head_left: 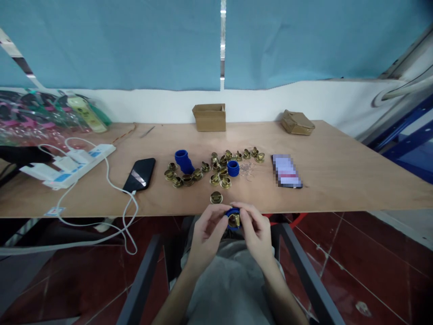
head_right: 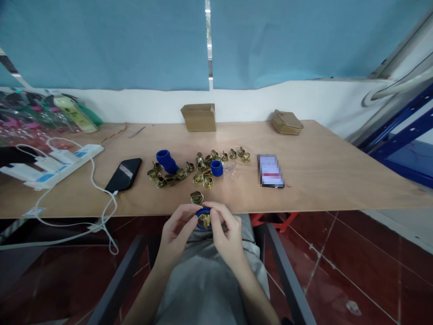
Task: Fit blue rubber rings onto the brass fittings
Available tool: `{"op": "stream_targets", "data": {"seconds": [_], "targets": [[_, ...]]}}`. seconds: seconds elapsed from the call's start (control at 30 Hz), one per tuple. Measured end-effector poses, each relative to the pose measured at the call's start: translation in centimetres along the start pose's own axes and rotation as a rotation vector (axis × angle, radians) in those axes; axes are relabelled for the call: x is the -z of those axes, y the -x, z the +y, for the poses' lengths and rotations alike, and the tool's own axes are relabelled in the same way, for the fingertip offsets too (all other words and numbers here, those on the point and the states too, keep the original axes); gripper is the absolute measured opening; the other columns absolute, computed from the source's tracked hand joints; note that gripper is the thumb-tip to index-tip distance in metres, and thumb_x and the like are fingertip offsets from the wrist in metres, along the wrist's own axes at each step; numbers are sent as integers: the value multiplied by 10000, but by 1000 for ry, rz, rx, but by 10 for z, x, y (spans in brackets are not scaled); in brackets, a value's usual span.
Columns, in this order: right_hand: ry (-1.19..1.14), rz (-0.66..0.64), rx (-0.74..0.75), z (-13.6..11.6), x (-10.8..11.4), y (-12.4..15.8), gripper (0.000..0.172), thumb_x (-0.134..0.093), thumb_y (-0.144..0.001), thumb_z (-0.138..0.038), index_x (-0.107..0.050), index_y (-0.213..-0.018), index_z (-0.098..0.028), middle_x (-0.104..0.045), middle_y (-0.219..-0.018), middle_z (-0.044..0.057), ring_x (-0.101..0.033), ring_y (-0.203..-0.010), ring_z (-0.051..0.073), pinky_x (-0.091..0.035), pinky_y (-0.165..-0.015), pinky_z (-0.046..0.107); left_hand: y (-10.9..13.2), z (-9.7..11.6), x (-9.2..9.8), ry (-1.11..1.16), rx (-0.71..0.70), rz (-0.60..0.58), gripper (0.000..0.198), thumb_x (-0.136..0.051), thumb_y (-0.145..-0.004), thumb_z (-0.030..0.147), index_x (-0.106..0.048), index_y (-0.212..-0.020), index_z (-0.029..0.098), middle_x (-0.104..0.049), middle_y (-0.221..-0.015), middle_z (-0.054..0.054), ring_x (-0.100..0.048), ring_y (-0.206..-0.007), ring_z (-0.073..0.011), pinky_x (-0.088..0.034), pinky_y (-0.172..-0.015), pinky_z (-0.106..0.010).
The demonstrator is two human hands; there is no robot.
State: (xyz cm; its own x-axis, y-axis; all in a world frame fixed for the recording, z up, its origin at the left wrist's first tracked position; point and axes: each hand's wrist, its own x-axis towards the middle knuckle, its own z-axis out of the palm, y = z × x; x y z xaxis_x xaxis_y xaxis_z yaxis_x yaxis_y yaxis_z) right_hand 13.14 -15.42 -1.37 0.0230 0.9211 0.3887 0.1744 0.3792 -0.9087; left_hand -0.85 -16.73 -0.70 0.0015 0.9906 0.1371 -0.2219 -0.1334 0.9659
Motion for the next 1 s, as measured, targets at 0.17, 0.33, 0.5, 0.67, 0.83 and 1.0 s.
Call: {"op": "stream_targets", "data": {"seconds": [0.17,0.33,0.5,0.67,0.83,1.0], "targets": [[56,10,-31,6,4,-4,292,-511,-1048,-367,-730,-1145,-201,-751,-817,21,-664,-653,157,-530,-637,244,0,-3,-1,-15,-10,4,169,-664,-966,331,-709,-1078,213,-772,-1089,-58,-725,-1008,-181,-551,-863,-230],[73,-87,8,7,10,-7,302,-467,-1073,-355,-724,-1142,-212,-771,-987,42,-731,-885,172,-553,-793,238,-1,-6,-3,39,33,-4,203,-659,-968,363,-684,-1099,210,-774,-1053,-64,-736,-933,-188,-570,-807,-249],[71,-142,28,3,12,-5,339,-435,-1088,-345,-731,-1208,-231,-773,-913,32,-751,-918,189,-569,-841,259,-3,-3,-2,-7,42,5,199,-654,-969,364,-692,-1091,212,-774,-1039,-60,-732,-927,-181,-569,-825,-250],[63,-72,46,8,12,-4,312,-472,-1077,-337,-746,-1185,-233,-790,-1005,43,-754,-931,189,-574,-848,264,-3,-5,-4,26,47,22,188,-671,-949,346,-706,-1076,211,-772,-1055,-64,-736,-914,-181,-601,-786,-251],[65,-65,73,9,13,-3,292,-478,-1071,-320,-751,-1130,-234,-805,-1011,29,-760,-865,168,-577,-785,232,-5,-2,-5,56,34,-21,177,-693,-925,334,-711,-1051,211,-779,-973,-45,-699,-718,-135,-616,-639,-227],[55,-72,87,6,14,-3,280,-490,-1063,-317,-750,-1126,-235,-811,-980,20,-766,-839,162,-578,-748,217,-8,4,-4,54,48,-27,175,-688,-920,345,-721,-1013,201,-778,-909,-33,-647,-580,-101,-589,-554,-206]]}}
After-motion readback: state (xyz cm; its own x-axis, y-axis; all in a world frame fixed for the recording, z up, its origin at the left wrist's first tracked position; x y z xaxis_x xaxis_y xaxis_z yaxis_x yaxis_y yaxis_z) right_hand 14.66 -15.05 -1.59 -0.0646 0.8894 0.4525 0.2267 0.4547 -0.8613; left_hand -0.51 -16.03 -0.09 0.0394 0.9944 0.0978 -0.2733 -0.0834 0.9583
